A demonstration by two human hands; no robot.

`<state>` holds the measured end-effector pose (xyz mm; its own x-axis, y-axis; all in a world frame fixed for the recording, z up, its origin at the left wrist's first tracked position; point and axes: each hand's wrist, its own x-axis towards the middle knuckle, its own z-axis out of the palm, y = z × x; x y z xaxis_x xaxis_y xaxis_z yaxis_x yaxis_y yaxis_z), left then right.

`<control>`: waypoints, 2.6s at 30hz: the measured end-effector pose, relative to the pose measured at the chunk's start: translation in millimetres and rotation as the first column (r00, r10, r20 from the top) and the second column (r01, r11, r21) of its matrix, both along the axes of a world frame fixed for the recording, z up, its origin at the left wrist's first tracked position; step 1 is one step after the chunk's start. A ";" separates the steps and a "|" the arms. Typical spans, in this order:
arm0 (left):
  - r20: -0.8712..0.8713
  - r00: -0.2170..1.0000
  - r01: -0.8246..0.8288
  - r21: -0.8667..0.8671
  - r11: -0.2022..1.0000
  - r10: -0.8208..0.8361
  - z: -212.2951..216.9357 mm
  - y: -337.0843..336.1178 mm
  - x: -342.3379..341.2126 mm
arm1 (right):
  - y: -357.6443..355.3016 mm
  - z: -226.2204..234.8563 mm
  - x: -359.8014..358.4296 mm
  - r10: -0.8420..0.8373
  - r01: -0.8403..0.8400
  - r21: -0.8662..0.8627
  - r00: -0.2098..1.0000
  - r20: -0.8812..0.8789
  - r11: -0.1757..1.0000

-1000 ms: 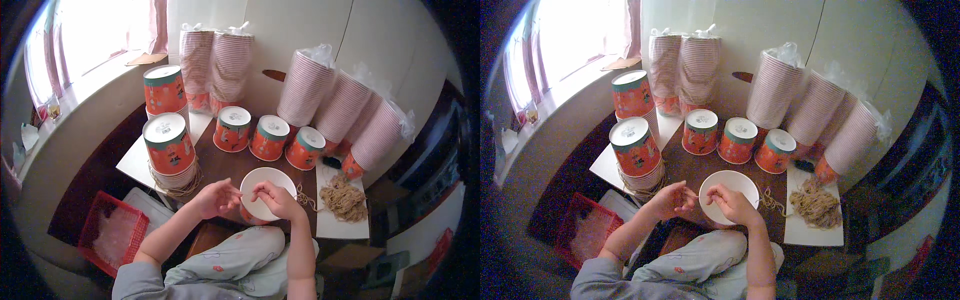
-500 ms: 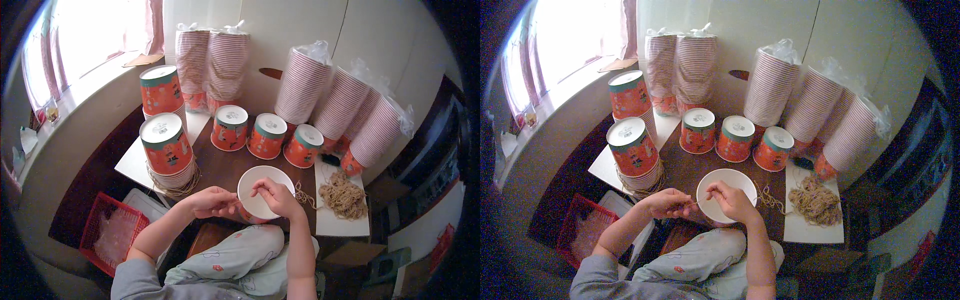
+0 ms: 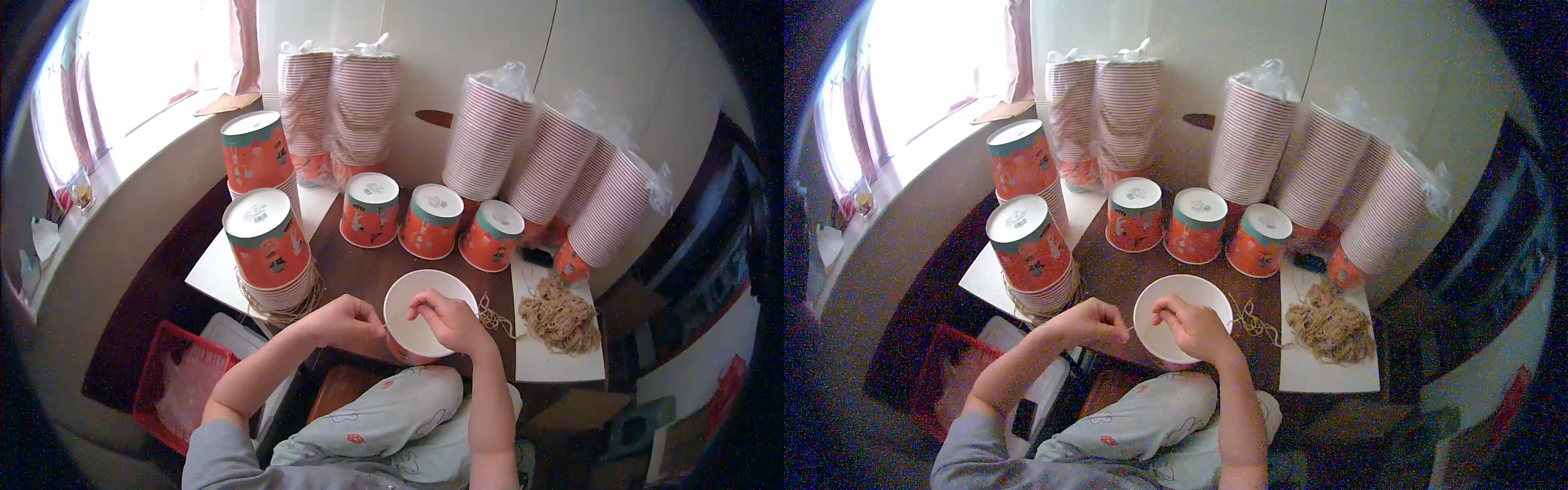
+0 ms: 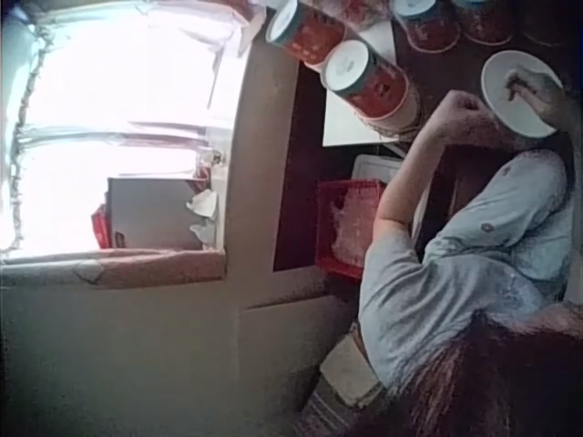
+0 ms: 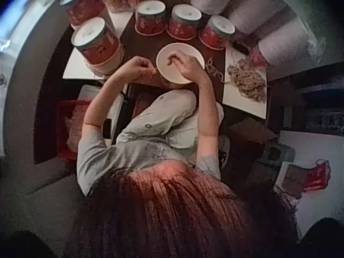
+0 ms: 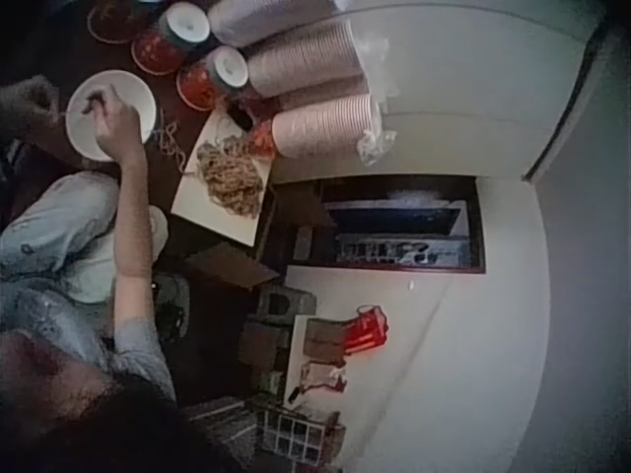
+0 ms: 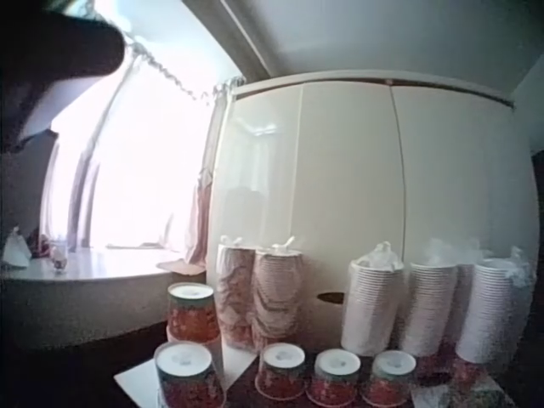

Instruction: Counting and organizing paper bowls into stacks and securing them with rubber bands.

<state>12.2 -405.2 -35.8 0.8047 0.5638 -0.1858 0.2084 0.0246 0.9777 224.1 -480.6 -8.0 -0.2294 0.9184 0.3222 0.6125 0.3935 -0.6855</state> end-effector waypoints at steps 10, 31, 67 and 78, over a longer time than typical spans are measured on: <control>-0.107 0.982 -0.001 0.817 0.577 0.153 18.1 18.6 31.6 | 28.5 -30.0 -12.7 -0.042 0.067 0.208 0.991 -0.126 0.976; 0.066 0.966 -0.223 0.707 0.671 0.251 -10.4 30.7 26.2 | 35.4 -29.8 -20.7 -0.285 0.287 -0.023 0.957 0.058 0.958; -0.045 0.937 -0.249 0.612 0.750 0.348 -30.7 12.2 23.7 | 41.1 -48.1 -27.2 -0.296 0.311 -0.031 0.927 0.228 0.950; 0.047 0.943 -0.287 0.612 0.737 0.329 -39.6 16.1 25.4 | 40.3 -47.3 -29.2 -0.280 0.291 -0.010 0.930 0.237 0.957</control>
